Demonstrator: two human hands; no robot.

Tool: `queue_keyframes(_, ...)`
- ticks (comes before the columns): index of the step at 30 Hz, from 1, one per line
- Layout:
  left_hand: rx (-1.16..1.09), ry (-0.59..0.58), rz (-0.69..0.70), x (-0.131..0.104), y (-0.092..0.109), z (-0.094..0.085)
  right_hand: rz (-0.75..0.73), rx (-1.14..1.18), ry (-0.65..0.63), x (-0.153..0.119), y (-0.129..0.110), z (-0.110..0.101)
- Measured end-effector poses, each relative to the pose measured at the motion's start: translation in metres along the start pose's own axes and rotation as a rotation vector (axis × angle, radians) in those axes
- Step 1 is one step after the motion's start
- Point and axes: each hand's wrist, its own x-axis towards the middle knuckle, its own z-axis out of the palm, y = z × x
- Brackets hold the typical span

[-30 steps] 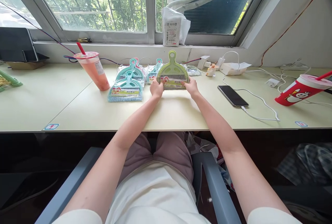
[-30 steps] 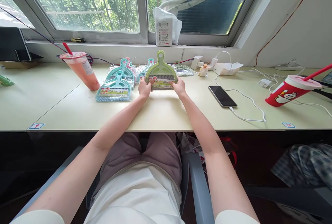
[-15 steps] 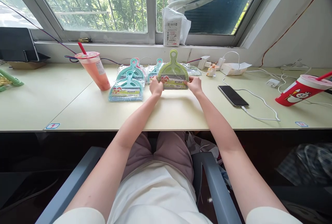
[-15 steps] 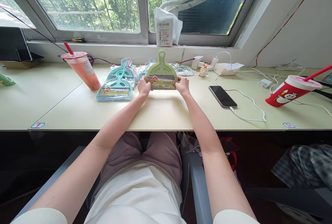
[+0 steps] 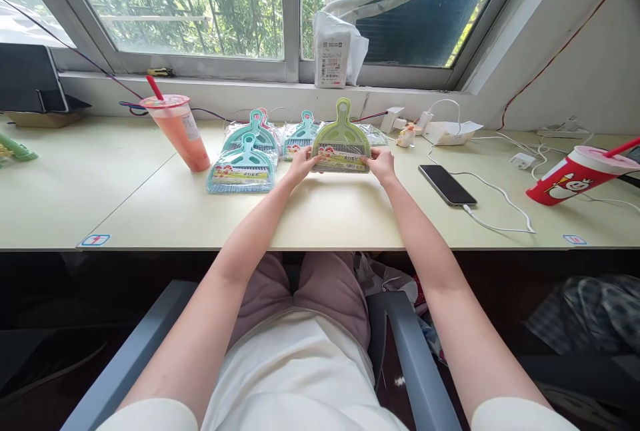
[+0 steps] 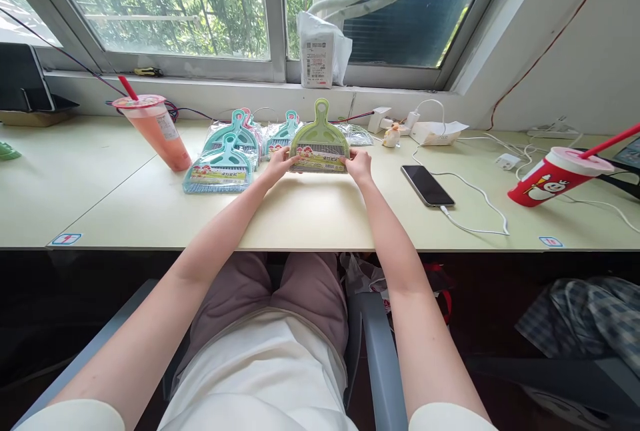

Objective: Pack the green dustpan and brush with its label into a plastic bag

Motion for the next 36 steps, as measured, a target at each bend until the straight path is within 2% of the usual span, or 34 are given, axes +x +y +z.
queue_keyframes(4, -0.027, 0.070, -0.107, 0.001, -0.001, -0.004, 0.016, 0.089, -0.089, -0.002, 0.001, 0.007)
queue_keyframes(8, 0.045, 0.154, -0.139, 0.002, 0.003, -0.011, 0.039, 0.252, -0.255, -0.006, -0.004, 0.006)
queue_keyframes(11, 0.110, 0.181, -0.176, 0.001, 0.007, -0.013, 0.036, 0.301, -0.317, -0.008, -0.007, 0.003)
queue_keyframes(14, 0.229, 0.166, -0.223, -0.002, 0.011, -0.012, 0.068, 0.277, -0.286, -0.009, -0.006, 0.005)
queue_keyframes(19, 0.583, 0.170, -0.282, -0.007, 0.018, -0.007, 0.146, 0.186, -0.183, -0.010, -0.005, 0.015)
queue_keyframes(23, 0.679, 0.203, -0.312, -0.010, 0.021, -0.008, 0.140, 0.124, -0.137, -0.013, -0.010, 0.029)
queue_keyframes(26, 0.704, 0.297, -0.280, -0.014, 0.025, -0.008, 0.126, 0.102, -0.132, -0.013, -0.014, 0.044)
queue_keyframes(28, 0.718, 0.371, -0.186, -0.018, 0.028, -0.007, 0.128, 0.085, -0.136, -0.012, -0.015, 0.054)
queue_keyframes(30, 0.733, 0.397, -0.061, -0.021, 0.032, -0.004, 0.142, 0.071, -0.140, -0.009, -0.016, 0.063)
queue_keyframes(33, 0.789, 0.280, 0.070, -0.025, 0.034, 0.002, 0.110, 0.033, -0.121, -0.001, -0.019, 0.075)
queue_keyframes(36, 0.893, 0.135, 0.074, -0.025, 0.030, 0.007, 0.042, -0.055, -0.099, 0.008, -0.025, 0.087)
